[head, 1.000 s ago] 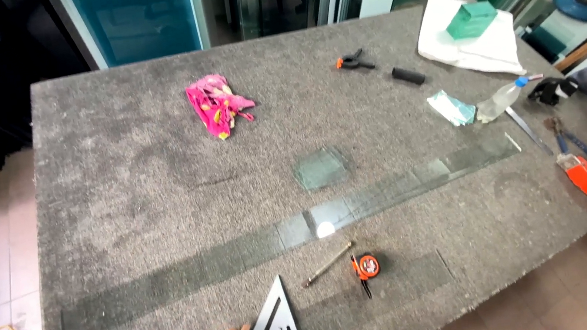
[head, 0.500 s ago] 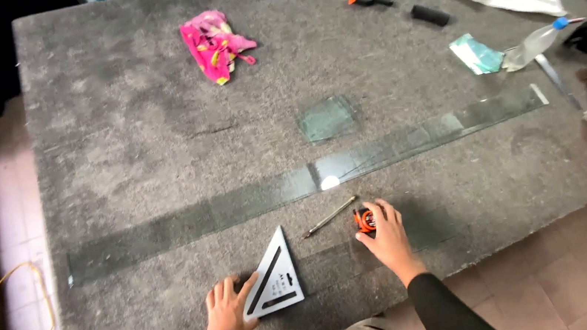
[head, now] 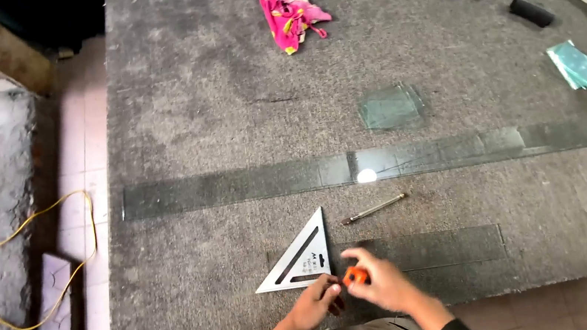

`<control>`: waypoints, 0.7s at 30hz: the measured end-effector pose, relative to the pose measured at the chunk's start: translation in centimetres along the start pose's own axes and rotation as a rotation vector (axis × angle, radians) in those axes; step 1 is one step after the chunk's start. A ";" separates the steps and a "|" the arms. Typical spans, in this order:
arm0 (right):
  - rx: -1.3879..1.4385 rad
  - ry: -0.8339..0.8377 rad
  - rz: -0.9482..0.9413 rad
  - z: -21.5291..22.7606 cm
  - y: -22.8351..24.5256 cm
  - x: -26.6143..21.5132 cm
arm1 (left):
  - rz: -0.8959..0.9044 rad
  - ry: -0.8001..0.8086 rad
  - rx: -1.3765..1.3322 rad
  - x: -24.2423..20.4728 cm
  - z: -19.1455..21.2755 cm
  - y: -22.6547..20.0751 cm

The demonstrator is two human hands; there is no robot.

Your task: Measuring and marking a glass sheet on a workbench using a tape measure, square, and scribe.

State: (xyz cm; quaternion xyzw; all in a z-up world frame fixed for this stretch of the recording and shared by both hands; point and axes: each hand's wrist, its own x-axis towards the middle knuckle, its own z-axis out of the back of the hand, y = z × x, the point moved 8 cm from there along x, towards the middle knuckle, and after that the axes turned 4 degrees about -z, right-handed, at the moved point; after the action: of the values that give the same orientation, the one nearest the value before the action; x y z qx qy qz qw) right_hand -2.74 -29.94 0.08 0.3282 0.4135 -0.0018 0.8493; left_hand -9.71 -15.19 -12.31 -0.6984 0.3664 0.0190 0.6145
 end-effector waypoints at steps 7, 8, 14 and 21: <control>0.011 0.103 0.027 -3.0 4.1 -2.6 | 0.035 0.045 -0.114 -0.9 0.6 -1.8; -0.041 0.128 0.031 -3.2 4.5 -2.9 | 0.054 0.067 -0.093 -0.5 0.5 -0.5; -0.137 0.120 0.001 -2.1 0.2 -1.0 | -0.033 0.075 -0.260 -2.4 2.4 -4.0; -0.370 -0.236 -0.139 4.7 -6.8 1.2 | -0.051 -0.563 0.267 -7.3 15.8 -4.0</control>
State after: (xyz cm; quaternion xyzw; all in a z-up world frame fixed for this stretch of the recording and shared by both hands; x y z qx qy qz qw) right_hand -0.54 -37.62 -2.43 0.1351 0.3264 -0.0227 0.9353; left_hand -6.20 2.10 -9.32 -0.5877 0.1636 0.1478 0.7785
